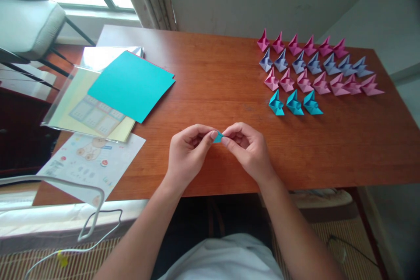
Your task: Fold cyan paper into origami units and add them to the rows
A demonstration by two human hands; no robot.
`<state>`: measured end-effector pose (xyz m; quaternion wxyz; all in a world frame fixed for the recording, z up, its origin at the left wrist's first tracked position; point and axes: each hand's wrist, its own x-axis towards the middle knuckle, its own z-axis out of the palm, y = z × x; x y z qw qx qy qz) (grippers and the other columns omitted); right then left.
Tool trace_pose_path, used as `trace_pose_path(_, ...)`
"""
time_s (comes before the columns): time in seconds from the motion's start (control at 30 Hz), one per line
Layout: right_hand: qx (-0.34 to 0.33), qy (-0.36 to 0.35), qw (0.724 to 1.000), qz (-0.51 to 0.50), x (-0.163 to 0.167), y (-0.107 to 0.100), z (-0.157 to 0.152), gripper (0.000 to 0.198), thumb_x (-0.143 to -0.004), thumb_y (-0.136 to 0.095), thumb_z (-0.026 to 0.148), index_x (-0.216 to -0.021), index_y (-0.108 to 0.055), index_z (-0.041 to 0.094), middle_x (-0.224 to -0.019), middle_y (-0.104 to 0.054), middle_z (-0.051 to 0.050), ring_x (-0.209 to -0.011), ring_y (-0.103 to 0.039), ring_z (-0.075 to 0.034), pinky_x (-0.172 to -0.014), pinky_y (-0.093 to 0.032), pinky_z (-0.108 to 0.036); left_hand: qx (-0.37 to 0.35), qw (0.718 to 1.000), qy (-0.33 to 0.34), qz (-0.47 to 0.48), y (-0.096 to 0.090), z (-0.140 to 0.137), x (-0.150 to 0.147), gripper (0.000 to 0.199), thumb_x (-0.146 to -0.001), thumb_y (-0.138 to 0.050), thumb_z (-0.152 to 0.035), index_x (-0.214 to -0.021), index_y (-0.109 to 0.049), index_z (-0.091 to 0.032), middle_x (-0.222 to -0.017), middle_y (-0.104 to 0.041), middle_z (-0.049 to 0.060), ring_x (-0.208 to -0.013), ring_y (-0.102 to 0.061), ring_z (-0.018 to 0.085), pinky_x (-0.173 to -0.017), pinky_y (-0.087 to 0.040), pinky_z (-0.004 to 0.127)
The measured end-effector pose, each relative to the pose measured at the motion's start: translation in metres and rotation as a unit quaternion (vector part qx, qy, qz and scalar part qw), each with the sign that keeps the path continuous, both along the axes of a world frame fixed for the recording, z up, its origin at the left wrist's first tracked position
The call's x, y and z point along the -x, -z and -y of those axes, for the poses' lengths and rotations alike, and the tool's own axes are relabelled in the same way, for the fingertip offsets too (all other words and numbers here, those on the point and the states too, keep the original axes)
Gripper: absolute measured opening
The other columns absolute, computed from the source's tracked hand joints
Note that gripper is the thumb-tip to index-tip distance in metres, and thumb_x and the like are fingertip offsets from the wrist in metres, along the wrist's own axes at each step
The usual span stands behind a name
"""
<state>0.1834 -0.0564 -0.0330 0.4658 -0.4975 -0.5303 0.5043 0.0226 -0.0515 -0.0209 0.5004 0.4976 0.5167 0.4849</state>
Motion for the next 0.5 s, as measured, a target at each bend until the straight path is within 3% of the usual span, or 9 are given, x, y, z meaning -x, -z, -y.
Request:
trace_pose_path(0.2, -0.006, -0.005, 0.999, 0.046, 0.0014, 0.0023, -0.0004, 0.015, -0.089, -0.072, 0.037, -0.087, -0.067, 0.023, -0.084, -0.069, -0.002, -0.074, -0.064, -0.016, -0.068, -0.052, -0.03, -0.022, 0.998, 0.015, -0.058, 0.0037, 0.0004, -0.0003, 0.018, -0.087, -0.075, -0.034, -0.081, -0.075, -0.017, -0.075, -0.074, 0.003, -0.065, -0.064, 0.014, -0.059, -0.048, 0.023)
trace_pose_path(0.5, -0.002, 0.024, 1.0, -0.005, -0.0027, 0.0004, -0.0005, 0.015, -0.089, -0.074, 0.033, -0.081, -0.065, 0.023, -0.076, -0.065, 0.001, -0.069, -0.059, -0.013, -0.063, -0.048, -0.027, -0.019, 0.998, 0.049, -0.018, 0.0037, 0.0003, -0.0018, 0.016, -0.087, -0.076, -0.033, -0.088, -0.075, -0.017, -0.082, -0.075, 0.004, -0.07, -0.066, 0.014, -0.064, -0.051, 0.023)
